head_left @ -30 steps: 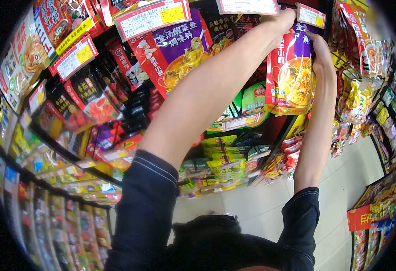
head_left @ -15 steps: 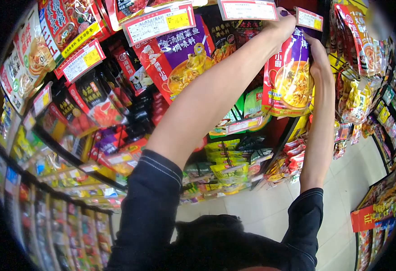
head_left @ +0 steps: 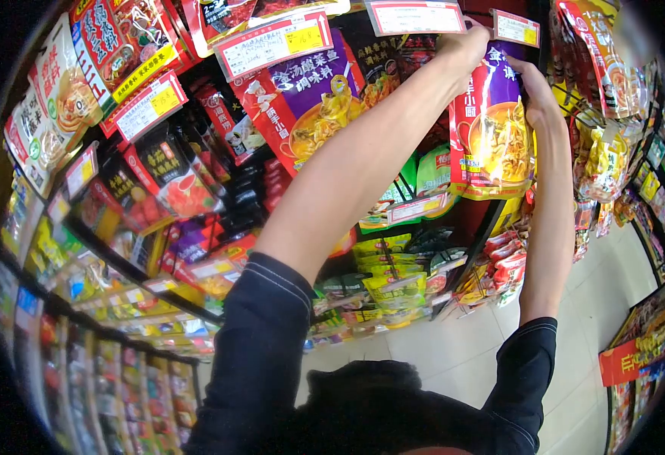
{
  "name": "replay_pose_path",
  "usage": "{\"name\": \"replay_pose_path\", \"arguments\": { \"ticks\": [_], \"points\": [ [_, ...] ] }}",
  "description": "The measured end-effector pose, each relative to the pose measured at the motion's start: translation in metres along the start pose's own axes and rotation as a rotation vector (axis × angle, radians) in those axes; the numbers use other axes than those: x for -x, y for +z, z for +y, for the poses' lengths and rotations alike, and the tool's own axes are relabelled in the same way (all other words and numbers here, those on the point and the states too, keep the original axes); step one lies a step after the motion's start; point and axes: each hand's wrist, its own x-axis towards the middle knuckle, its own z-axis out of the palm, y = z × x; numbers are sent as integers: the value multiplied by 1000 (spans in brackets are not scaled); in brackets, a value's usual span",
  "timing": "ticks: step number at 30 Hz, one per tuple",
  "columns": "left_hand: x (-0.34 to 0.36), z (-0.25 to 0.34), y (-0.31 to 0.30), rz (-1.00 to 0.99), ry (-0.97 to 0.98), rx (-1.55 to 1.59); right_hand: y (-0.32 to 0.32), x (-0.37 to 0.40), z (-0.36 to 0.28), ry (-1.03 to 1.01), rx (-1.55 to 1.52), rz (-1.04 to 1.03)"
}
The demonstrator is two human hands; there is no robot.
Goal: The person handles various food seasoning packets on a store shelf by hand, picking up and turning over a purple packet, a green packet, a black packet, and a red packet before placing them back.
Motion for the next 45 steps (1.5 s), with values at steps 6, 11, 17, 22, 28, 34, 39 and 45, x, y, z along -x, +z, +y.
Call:
{"name": "replay_pose_path", "arguments": {
  "ticks": [6, 11, 17, 22, 28, 34, 39, 45],
  "points": [
    [-27, -32, -15, 86, 111, -115, -11, -38, 20, -181, 66, -18],
    [-44, -56, -46, 212, 342, -572, 4, -67, 31, -363, 139, 52],
    [49, -39, -77, 41, 456, -735, 15, -172, 80, -631, 393, 265],
    [175, 11, -126, -293, 569, -714, 62, -160, 91, -633, 614, 466],
    [333, 89, -216, -186, 475, -838, -20, -241, 103, -593, 878, 187],
    [411, 80, -247, -146, 603, -241, 7, 54, 79, -707, 1100, 99],
    [395, 59, -268, -259, 701, 175, 41, 229, 146, -668, 146, -640],
    [397, 49, -276, -57, 891, 97, 146, 315, 226, -169, 8, -845]
  ]
}}
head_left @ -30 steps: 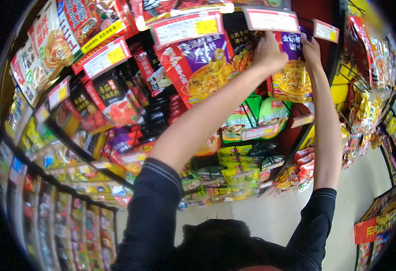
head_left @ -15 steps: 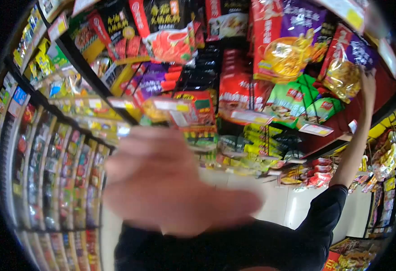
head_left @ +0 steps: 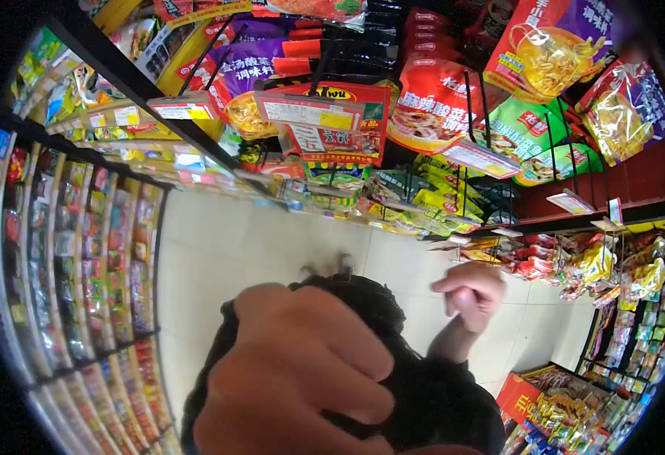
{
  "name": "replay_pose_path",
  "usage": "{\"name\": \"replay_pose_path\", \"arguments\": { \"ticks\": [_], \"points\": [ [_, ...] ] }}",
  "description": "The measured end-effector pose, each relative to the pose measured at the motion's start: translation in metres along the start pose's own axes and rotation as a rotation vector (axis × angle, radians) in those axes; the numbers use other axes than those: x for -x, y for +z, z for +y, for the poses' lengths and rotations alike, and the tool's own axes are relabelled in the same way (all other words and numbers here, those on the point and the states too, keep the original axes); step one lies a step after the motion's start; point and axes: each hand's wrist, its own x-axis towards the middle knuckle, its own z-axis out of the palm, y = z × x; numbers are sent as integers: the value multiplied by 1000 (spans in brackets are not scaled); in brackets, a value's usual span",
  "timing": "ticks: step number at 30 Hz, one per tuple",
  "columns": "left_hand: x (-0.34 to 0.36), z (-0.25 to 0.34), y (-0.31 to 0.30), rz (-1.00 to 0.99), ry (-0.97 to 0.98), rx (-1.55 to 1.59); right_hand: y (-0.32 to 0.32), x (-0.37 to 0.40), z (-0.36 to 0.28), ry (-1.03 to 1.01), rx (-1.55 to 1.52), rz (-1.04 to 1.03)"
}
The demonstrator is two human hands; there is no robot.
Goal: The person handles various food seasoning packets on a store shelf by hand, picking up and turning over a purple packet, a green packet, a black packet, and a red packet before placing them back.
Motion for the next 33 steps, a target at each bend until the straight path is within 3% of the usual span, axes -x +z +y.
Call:
{"name": "replay_pose_path", "arguments": {
  "ticks": [3, 5, 7, 9, 11, 14, 16, 19, 23, 27, 29, 33],
  "points": [
    [7, 25, -7, 57, -112, -241, 38, 17, 19, 245, -167, 24],
    [10, 30, -14, 95, -115, -243, 45, 18, 23, 385, -149, -127],
    [16, 31, -20, 150, 27, -176, 51, 15, 25, 393, -112, -173],
    [48, 75, -31, 71, -367, -540, 57, 8, 29, 392, -90, -202],
    [96, 87, -45, 71, -638, -657, 59, 4, 31, 390, -84, -191],
    [170, 56, -43, 280, -940, -496, 63, 1, 38, 470, -7, -181],
    [229, 45, -38, 300, -1342, -485, 74, 4, 49, 498, -5, -125],
    [317, 42, -38, 233, -1558, -567, 91, 13, 74, 643, -31, -86],
    [319, 42, -76, 630, -1529, -470, 110, 26, 92, 822, 8, -98],
    [277, 26, -167, 857, -1170, -696, 118, 23, 93, 777, 12, -100],
    [242, 10, -196, 799, -940, -872, 116, 23, 92, 768, 22, -83],
    [272, -27, -248, 640, -839, -1180, 109, 34, 97, 788, 61, -43]
  ]
}}
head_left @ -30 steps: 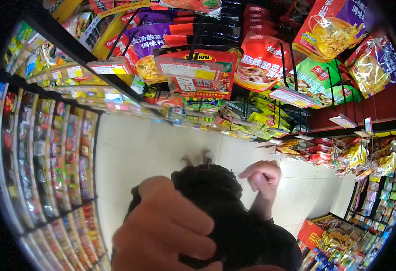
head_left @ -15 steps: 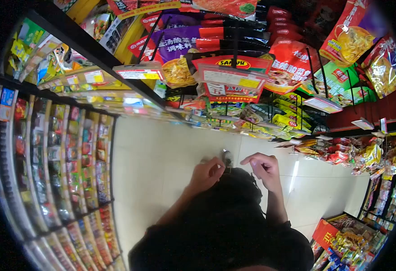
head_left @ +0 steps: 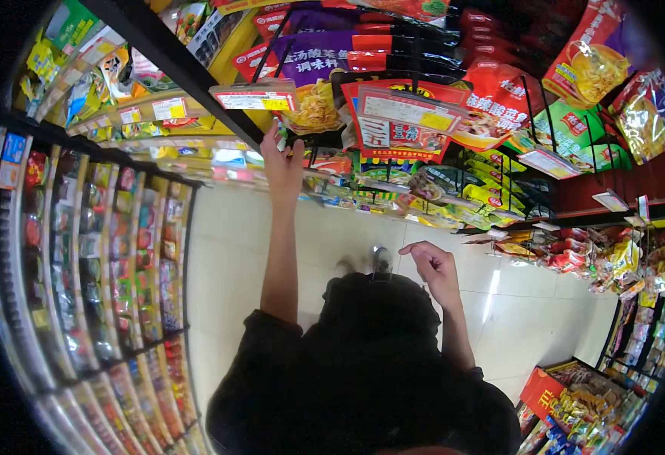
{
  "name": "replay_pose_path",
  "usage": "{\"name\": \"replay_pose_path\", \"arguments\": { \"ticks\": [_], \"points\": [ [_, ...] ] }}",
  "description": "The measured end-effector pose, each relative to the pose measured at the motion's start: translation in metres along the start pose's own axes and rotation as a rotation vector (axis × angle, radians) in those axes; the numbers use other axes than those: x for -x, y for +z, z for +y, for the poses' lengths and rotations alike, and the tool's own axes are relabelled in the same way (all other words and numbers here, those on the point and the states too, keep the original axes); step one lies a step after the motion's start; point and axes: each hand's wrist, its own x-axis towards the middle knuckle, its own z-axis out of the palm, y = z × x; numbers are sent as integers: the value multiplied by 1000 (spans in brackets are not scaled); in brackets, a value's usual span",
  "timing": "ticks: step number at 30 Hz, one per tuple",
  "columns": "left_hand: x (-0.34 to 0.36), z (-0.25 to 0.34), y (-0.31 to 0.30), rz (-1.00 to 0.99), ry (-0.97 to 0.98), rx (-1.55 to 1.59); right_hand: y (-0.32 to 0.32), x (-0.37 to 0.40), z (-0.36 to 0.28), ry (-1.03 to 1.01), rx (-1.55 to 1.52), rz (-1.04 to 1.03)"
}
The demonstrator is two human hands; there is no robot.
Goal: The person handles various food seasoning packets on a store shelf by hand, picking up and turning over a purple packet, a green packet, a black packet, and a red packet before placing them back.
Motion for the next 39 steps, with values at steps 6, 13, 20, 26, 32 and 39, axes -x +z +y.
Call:
{"name": "replay_pose_path", "arguments": {
  "ticks": [6, 13, 20, 26, 32, 39],
  "points": [
    [53, 22, 22, -77, 16, -301, -10, 2, 31, -78, 12, 185],
    [30, 64, 48, -127, -10, 101, -36, -38, 20, -303, 41, 449],
    [33, 47, 62, -256, -151, 213, -37, -79, -19, -553, 118, 505],
    [36, 69, 44, -208, 35, -200, -10, -67, 21, -522, 161, 382],
    [34, 150, -19, -18, 326, -184, -9, -46, 45, -327, 31, 287],
    [-106, 277, -46, -43, 406, -67, -8, -40, 64, -260, 29, 192]
  ]
}}
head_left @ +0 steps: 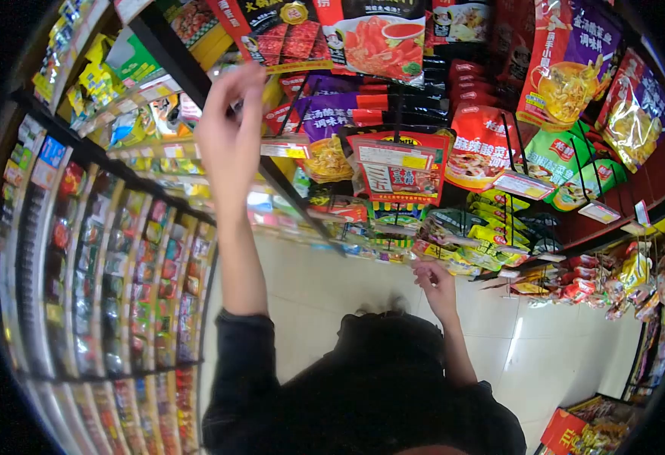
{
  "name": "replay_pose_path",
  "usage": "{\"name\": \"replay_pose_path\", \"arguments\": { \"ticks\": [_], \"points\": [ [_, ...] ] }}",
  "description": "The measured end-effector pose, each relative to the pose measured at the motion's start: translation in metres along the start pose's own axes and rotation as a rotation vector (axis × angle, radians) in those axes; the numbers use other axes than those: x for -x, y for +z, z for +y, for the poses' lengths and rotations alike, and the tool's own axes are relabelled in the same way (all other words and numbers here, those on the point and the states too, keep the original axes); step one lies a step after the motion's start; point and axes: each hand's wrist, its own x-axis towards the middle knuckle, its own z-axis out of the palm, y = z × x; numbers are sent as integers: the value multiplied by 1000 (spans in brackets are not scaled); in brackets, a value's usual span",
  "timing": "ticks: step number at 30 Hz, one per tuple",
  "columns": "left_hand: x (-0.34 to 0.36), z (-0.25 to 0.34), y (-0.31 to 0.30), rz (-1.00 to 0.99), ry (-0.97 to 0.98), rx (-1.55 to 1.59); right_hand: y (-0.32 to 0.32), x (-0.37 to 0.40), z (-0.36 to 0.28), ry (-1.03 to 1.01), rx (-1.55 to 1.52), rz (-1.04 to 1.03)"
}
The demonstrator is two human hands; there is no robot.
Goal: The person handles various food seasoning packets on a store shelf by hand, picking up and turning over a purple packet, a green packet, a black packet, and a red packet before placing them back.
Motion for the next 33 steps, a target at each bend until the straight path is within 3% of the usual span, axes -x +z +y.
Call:
{"name": "replay_pose_path", "arguments": {
  "ticks": [2, 5, 11, 14, 17, 19, 24, 28, 31, 33],
  "points": [
    [-41, -35, 5, -31, 116, -182, 2, 1, -1, -20, 0, -24],
    [-73, -69, 13, -82, 125, -553, 4, 2, 2, -4, -30, -24],
    [-95, -112, 26, 17, 223, -304, -2, 8, 8, -17, -4, 1],
    [-78, -70, 24, -1, -52, -85, -8, 13, 11, -24, 28, 4],
    [-64, -40, 18, 127, -95, -314, -10, 19, 8, 17, 12, 14],
    [-61, -49, 12, 228, -6, -231, -11, 19, 11, 49, 26, -27],
    [-45, -13, 0, 242, -125, -562, -6, 18, 21, 21, -25, -67],
    [-39, -18, -10, 334, 145, -560, -7, 14, 15, -4, 23, -70],
    [-43, -15, -27, 295, 89, -337, -9, 15, 14, 23, 11, -44],
    [-34, 13, -35, 253, -113, 56, -13, 14, 12, 44, -4, -32]
  ]
}}
